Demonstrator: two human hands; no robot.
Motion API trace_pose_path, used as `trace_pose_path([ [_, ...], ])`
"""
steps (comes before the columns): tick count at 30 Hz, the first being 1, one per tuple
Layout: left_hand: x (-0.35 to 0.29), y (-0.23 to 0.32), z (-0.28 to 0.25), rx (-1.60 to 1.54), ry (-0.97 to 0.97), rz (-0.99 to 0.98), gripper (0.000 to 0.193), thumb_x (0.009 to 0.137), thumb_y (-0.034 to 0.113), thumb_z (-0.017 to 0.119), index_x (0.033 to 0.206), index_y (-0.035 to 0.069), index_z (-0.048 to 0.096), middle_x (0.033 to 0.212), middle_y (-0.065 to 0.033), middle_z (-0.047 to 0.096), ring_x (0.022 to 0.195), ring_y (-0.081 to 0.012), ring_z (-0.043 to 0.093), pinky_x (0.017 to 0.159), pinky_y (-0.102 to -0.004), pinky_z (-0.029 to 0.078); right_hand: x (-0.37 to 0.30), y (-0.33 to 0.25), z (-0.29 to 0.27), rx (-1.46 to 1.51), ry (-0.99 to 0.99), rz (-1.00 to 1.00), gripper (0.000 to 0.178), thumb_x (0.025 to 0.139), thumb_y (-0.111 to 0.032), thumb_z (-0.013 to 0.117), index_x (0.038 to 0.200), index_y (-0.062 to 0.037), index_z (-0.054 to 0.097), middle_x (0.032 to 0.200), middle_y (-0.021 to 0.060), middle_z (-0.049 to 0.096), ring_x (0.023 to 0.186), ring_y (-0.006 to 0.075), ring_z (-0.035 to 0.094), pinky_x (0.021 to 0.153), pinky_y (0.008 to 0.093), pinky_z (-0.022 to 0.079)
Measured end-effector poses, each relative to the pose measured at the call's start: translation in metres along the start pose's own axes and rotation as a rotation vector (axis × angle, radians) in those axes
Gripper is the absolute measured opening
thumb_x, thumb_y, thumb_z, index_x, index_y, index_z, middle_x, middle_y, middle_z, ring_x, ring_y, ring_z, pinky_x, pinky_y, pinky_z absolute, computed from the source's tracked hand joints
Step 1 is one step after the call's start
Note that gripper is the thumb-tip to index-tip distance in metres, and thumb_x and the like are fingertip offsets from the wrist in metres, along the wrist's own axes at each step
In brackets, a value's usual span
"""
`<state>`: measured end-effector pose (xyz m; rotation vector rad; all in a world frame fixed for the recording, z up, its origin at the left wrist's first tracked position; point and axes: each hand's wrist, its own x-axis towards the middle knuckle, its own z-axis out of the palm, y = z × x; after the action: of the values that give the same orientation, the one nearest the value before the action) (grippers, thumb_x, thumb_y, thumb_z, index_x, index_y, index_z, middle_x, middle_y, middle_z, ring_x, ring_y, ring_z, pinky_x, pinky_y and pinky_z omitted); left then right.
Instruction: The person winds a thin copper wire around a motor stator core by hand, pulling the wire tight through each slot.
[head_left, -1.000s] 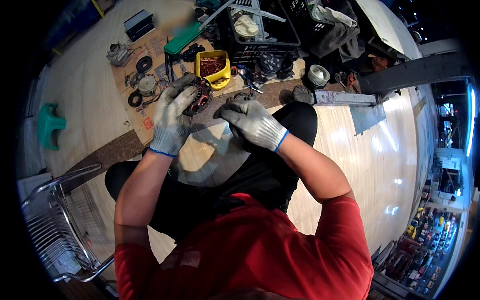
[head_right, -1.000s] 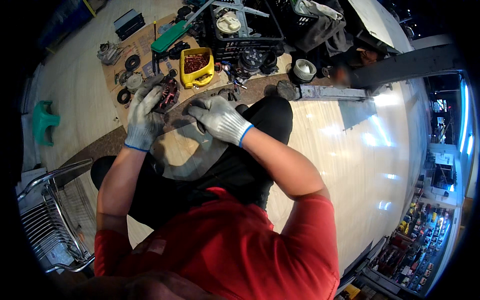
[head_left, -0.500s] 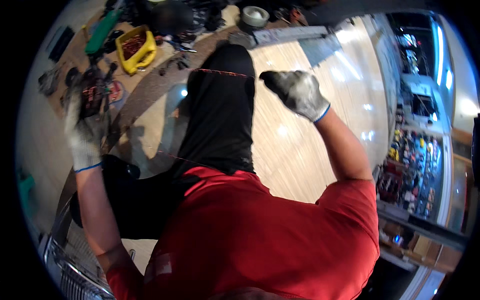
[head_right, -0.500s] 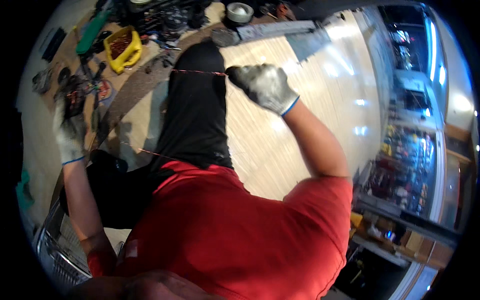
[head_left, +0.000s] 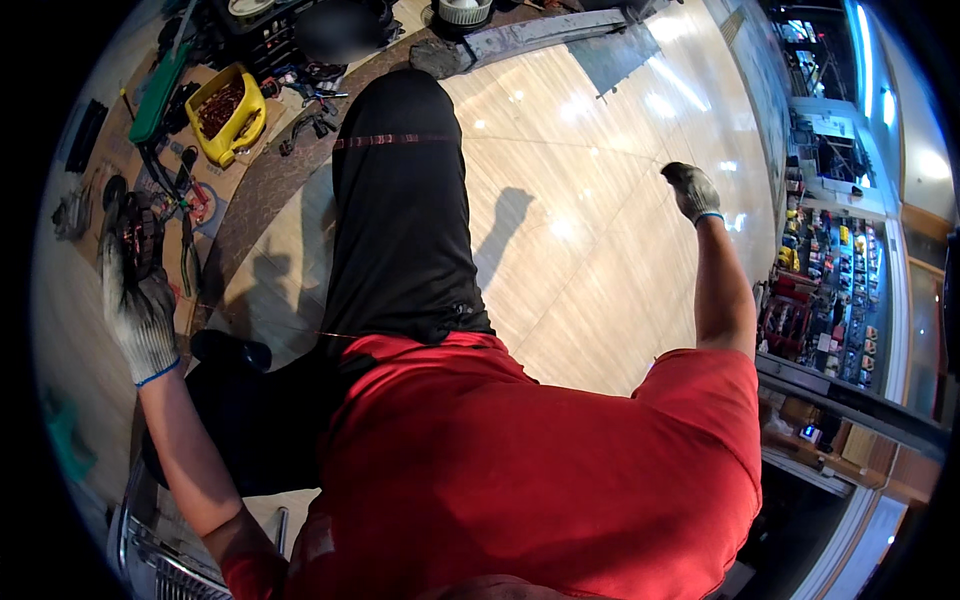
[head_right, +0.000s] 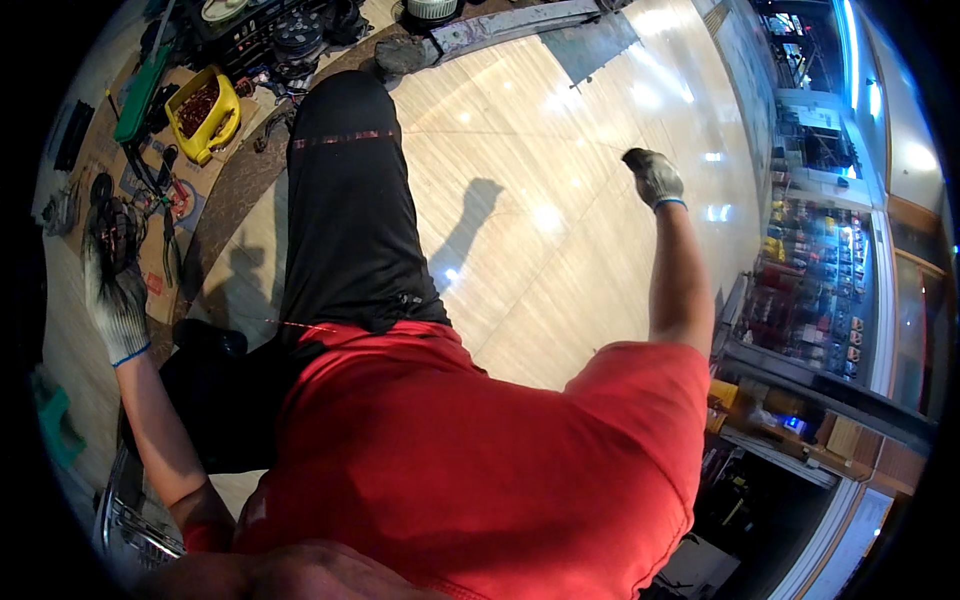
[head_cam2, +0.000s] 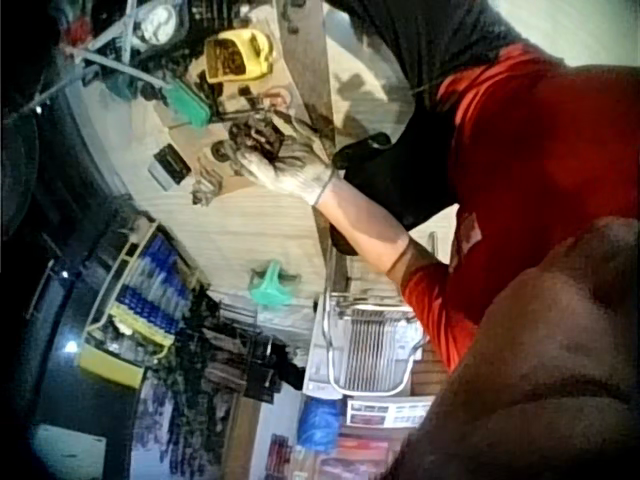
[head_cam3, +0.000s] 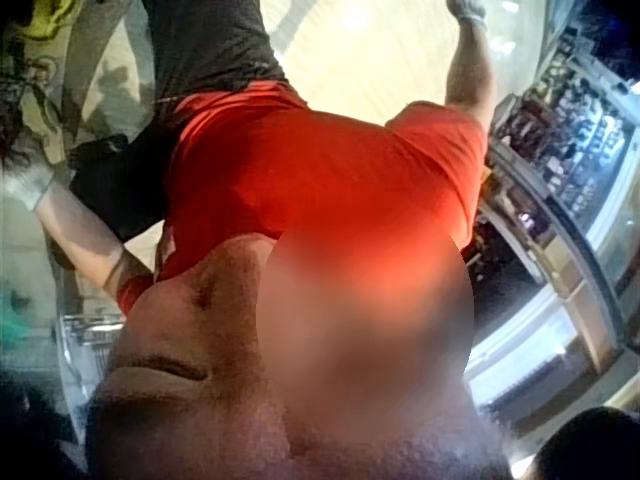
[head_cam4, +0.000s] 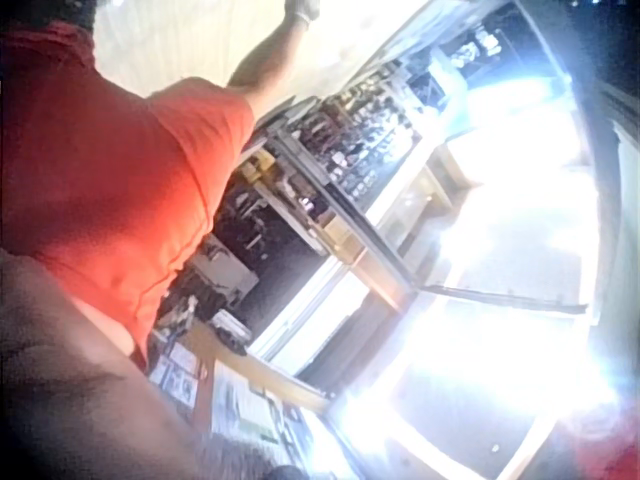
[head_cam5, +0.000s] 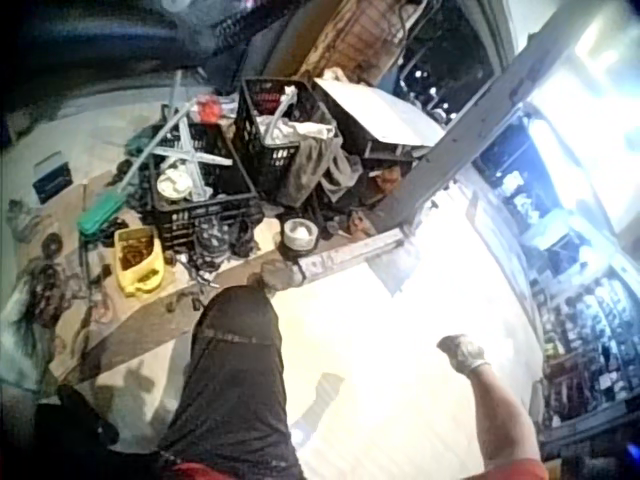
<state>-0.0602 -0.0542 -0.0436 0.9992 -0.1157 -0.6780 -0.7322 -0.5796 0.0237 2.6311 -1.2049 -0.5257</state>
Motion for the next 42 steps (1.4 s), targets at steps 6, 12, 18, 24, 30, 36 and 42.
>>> trace_pose_path([
  [6,-0.003,-0.005,0.013,0.096,-0.051,0.063,0.051,0.099,0.025,0.052,0.142,-0.002,0.043,0.145,-0.0190,0.045,0.134,-0.0286,0.045,0.116,-0.0391,0.033,-0.040,0.028,-0.025,0.009,-0.065,0.473,0.033,0.096,-0.043,0.048,0.112,-0.0245,0.070,0.117,0.0136,0.067,0.110,0.0379,0.062,0.090,0.0480,0.051],
  [12,0.003,-0.013,0.011,0.078,-0.105,0.032,0.051,0.099,0.024,0.053,0.142,-0.002,0.044,0.144,-0.0190,0.047,0.133,-0.0279,0.046,0.115,-0.0395,0.035,-0.060,0.045,-0.045,-0.157,-0.053,0.687,0.031,0.095,-0.042,0.049,0.110,-0.0249,0.071,0.115,0.0165,0.067,0.106,0.0394,0.064,0.089,0.0502,0.051],
  [18,0.002,-0.019,-0.001,-0.002,-0.056,-0.004,0.048,0.099,0.024,0.053,0.140,0.001,0.046,0.144,-0.0186,0.047,0.132,-0.0278,0.047,0.114,-0.0409,0.036,-0.053,0.102,0.030,-0.116,-0.227,0.626,0.041,0.095,-0.042,0.048,0.120,-0.0156,0.066,0.123,0.0184,0.064,0.113,0.0382,0.061,0.096,0.0476,0.049],
  [24,-0.027,0.005,0.044,0.176,0.014,0.094,0.039,0.094,0.011,0.061,0.132,0.003,0.054,0.125,-0.0111,0.061,0.114,-0.0211,0.059,0.100,-0.0353,0.048,0.028,-0.063,0.021,0.108,-0.267,0.280,0.039,0.091,-0.029,0.063,0.127,-0.0162,0.063,0.126,0.0179,0.063,0.119,0.0334,0.059,0.099,0.0422,0.047],
  [30,-0.022,0.004,0.058,0.076,-0.095,0.027,0.056,0.088,0.019,0.068,0.134,-0.002,0.046,0.124,-0.0158,0.060,0.112,-0.0243,0.062,0.099,-0.0379,0.052,0.050,-0.338,-0.189,1.149,0.221,-0.225,0.036,0.094,-0.015,0.062,0.128,-0.0038,0.060,0.116,0.0150,0.068,0.106,0.0212,0.065,0.093,0.0328,0.050],
  [36,-0.034,0.014,0.054,0.116,-0.135,0.059,0.053,0.086,0.020,0.070,0.130,-0.003,0.050,0.118,-0.0149,0.062,0.107,-0.0241,0.065,0.093,-0.0391,0.055,0.056,-0.517,-0.278,0.680,-0.240,-0.755,0.057,0.089,-0.039,0.063,0.134,-0.0058,0.052,0.114,0.0225,0.066,0.101,0.0335,0.066,0.087,0.0398,0.053],
  [42,-0.041,0.029,0.073,0.109,-0.215,-0.034,0.053,0.080,0.011,0.069,0.128,-0.004,0.051,0.118,-0.0148,0.062,0.105,-0.0234,0.065,0.092,-0.0378,0.055,0.099,-0.569,-0.254,1.041,-0.572,-0.809,0.029,0.092,-0.027,0.059,0.104,-0.0021,0.068,0.088,0.0179,0.069,0.080,0.0291,0.067,0.074,0.0389,0.051],
])
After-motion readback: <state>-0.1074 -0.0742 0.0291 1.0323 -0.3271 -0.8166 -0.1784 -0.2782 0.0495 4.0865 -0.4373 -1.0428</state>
